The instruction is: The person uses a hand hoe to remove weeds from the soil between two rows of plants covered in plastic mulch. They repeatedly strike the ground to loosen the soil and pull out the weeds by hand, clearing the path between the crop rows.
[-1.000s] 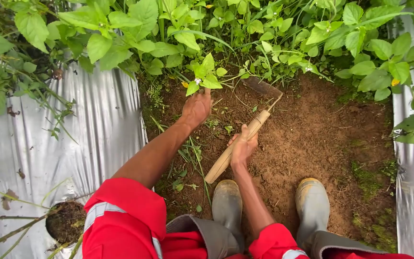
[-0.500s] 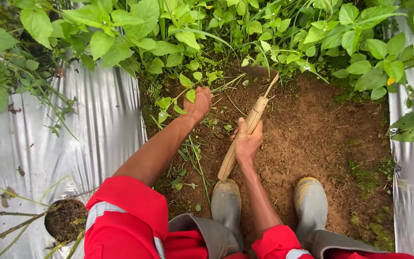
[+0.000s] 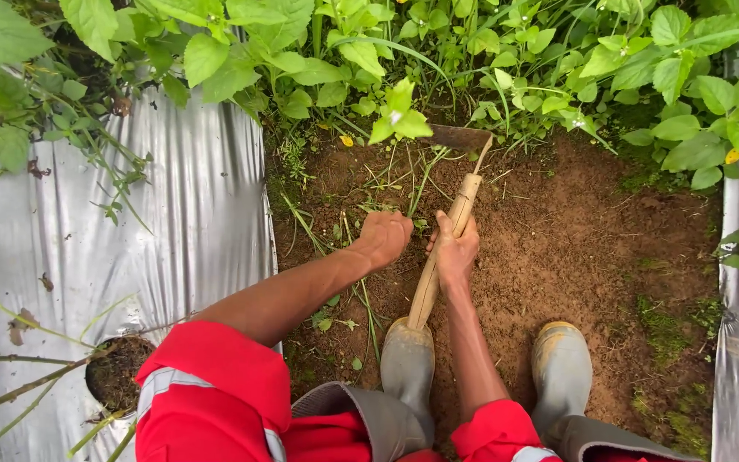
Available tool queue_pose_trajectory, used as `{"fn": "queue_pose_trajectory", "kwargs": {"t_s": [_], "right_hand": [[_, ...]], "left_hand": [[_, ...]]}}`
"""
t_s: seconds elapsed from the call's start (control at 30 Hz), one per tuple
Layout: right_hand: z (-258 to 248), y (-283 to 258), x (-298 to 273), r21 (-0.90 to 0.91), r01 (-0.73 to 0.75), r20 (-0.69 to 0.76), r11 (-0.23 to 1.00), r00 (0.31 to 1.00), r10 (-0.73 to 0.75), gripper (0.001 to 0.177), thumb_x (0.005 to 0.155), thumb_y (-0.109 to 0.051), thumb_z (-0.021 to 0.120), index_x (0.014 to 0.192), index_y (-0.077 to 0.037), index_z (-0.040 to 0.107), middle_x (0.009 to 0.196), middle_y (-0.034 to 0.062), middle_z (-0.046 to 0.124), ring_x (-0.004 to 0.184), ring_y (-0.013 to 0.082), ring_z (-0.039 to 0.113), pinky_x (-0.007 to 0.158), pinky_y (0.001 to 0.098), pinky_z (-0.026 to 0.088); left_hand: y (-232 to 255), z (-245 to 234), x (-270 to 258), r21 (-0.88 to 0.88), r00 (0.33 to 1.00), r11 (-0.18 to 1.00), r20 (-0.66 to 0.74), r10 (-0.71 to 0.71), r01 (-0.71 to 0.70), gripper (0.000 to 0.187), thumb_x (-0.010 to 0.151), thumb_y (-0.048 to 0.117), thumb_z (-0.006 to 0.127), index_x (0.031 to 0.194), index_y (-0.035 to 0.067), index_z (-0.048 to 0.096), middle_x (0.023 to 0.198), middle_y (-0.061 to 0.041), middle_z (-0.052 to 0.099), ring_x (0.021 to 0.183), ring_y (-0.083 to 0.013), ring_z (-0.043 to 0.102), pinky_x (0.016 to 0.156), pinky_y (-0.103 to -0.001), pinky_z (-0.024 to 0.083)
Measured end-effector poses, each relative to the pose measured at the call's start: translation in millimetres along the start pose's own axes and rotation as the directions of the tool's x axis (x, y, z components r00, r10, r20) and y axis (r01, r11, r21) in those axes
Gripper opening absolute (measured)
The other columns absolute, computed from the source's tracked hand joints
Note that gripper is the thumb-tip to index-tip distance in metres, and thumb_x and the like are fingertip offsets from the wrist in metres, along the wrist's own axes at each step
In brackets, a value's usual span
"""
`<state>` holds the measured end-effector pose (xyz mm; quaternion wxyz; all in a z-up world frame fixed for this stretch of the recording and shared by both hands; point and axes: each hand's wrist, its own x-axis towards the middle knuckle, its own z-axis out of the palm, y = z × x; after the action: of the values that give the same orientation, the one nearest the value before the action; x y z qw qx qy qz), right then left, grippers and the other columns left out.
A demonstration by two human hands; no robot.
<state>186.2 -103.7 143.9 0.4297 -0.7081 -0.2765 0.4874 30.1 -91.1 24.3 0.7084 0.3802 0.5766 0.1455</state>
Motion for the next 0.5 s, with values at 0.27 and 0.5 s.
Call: {"fn": "queue_pose_trajectory", "kwargs": {"t_s": [0.27, 0.5], "right_hand": [[-39, 52, 29, 0.126, -0.109, -0.124, 0.986, 0.984, 0.125, 0.034, 0.097, -0.039, 0.063, 0.105, -0.007, 0.056, 0.063, 0.0071, 0.061, 0.051, 0.0157, 0.062, 0.046, 0.0310, 0.056], [-96, 90, 57, 0.362, -0.124, -0.369, 0.924, 0.891, 0.265, 0.035, 0.097, -0.044, 0.060, 0.108, -0.011, 0.054, 0.064, 0.0005, 0.060, 0.049, 0.0115, 0.060, 0.043, 0.0271, 0.054]], "left_hand": [[83, 95, -7, 0.726, 0.974, -0.668, 0.227, 0.010, -0.162, 0.048, 0.106, 0.025, 0.040, 0.135, -0.011, 0.052, 0.116, -0.039, 0.064, 0.096, -0.0476, 0.071, 0.041, -0.034, 0.057], [155, 169, 6, 0.717, 0.977, -0.687, 0.208, 0.046, -0.120, 0.065, 0.106, 0.029, 0.040, 0.158, -0.009, 0.027, 0.141, -0.043, 0.050, 0.113, -0.0556, 0.065, 0.043, -0.032, 0.060]]}}
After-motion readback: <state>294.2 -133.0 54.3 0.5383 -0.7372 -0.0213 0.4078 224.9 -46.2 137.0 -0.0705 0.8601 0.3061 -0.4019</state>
